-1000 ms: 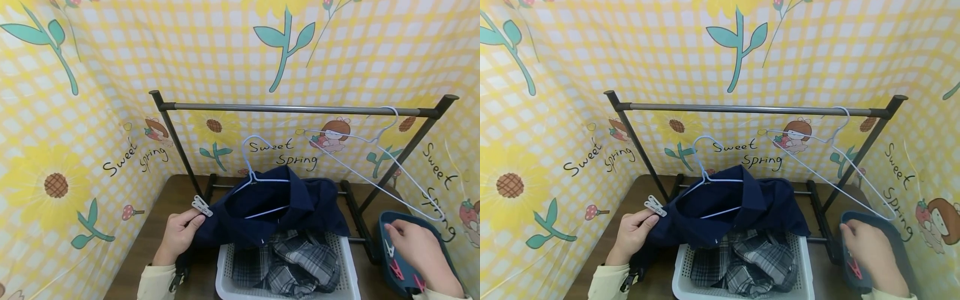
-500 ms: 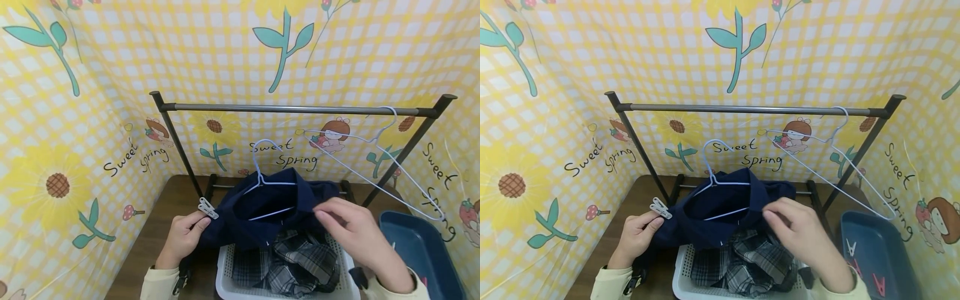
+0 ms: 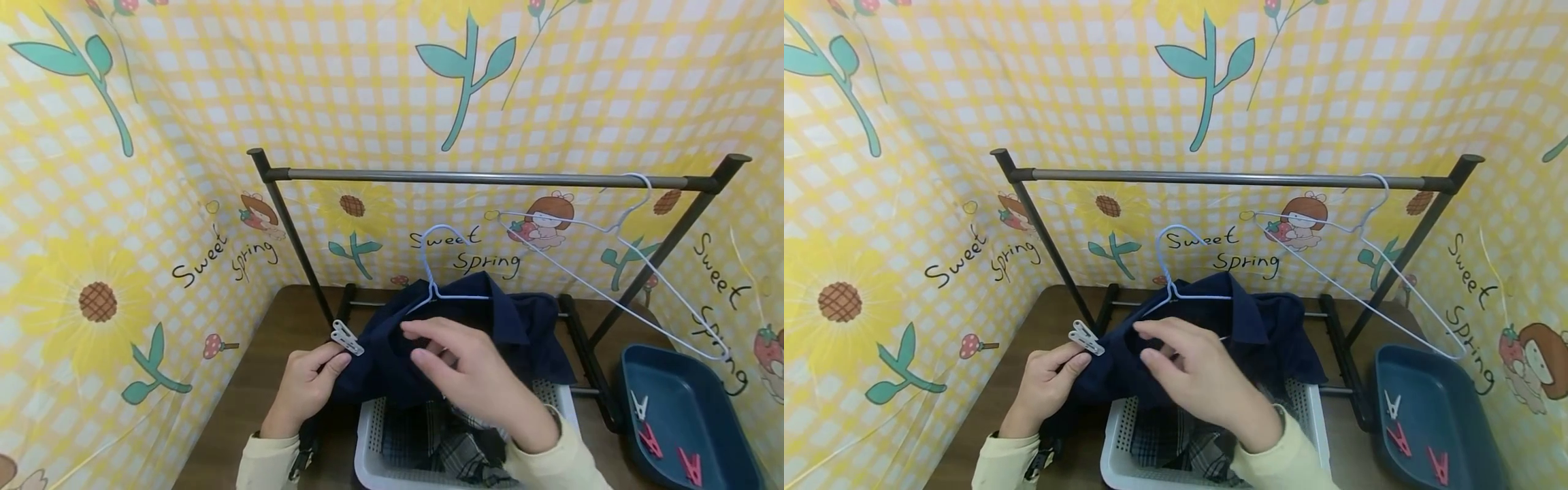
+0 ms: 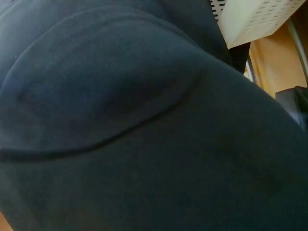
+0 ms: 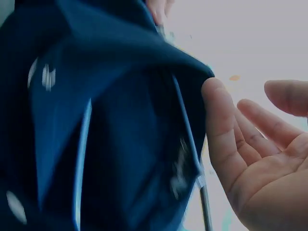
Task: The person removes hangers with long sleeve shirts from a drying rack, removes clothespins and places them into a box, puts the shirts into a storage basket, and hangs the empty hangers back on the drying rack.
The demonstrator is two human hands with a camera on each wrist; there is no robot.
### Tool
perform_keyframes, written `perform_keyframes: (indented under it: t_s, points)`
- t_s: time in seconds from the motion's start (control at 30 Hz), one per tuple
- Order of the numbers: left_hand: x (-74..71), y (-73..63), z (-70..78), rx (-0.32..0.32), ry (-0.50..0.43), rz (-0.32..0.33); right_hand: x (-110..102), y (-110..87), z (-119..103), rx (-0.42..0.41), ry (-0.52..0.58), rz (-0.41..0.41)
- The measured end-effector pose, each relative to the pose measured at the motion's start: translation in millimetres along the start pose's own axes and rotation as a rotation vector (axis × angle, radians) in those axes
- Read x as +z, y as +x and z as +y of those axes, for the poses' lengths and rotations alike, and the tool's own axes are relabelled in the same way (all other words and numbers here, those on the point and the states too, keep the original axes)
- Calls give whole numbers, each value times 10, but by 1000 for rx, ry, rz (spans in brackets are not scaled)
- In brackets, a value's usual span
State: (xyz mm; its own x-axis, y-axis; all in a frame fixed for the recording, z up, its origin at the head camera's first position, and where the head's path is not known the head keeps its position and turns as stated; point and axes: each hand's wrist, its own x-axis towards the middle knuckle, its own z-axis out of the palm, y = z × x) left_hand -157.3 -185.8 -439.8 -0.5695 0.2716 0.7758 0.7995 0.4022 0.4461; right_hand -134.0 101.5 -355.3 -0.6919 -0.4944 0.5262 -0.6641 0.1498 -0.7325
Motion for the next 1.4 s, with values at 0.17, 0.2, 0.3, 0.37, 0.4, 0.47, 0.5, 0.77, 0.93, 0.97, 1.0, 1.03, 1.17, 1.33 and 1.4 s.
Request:
perform_keyframes:
  t_s: [0.17,0.2,0.3,0.37,0.4,0.47,0.5,0.77,0.93,0.97,1.0,1.03,1.17,1.33,1.4]
  points:
    - [12,-12,-8,-17,19,5,291,121,-23,48,69,-6]
    - [15,-12,-10,-17,22,7,338,134,-36,41,58,19]
    - [24,-1,-17,-7,24,14,443,171,-93,-1,25,109]
    - [29,7,-19,2,22,14,495,199,-139,-1,68,109]
    - [31,11,-18,3,22,13,520,219,-159,15,100,82]
    - [31,20,-16,8,16,11,575,263,-199,74,153,-9]
    - [31,22,-13,8,10,8,605,286,-212,110,166,-60]
    - [44,24,27,33,-26,-17,791,426,-154,247,-21,-151]
    - [58,41,45,52,-18,-27,784,457,-98,287,-11,-129]
    - [61,46,47,55,-19,-30,781,458,-90,289,-15,-122]
    - [65,51,50,59,-18,-32,778,461,-83,289,-18,-115]
    - [69,57,51,63,-21,-34,774,462,-77,289,-18,-105]
    - [81,68,48,69,-22,-41,757,466,-55,283,8,-74]
    - [94,62,33,85,-28,-33,751,469,-46,197,30,11]
    - [94,57,30,89,-33,-36,748,468,-51,159,52,60]
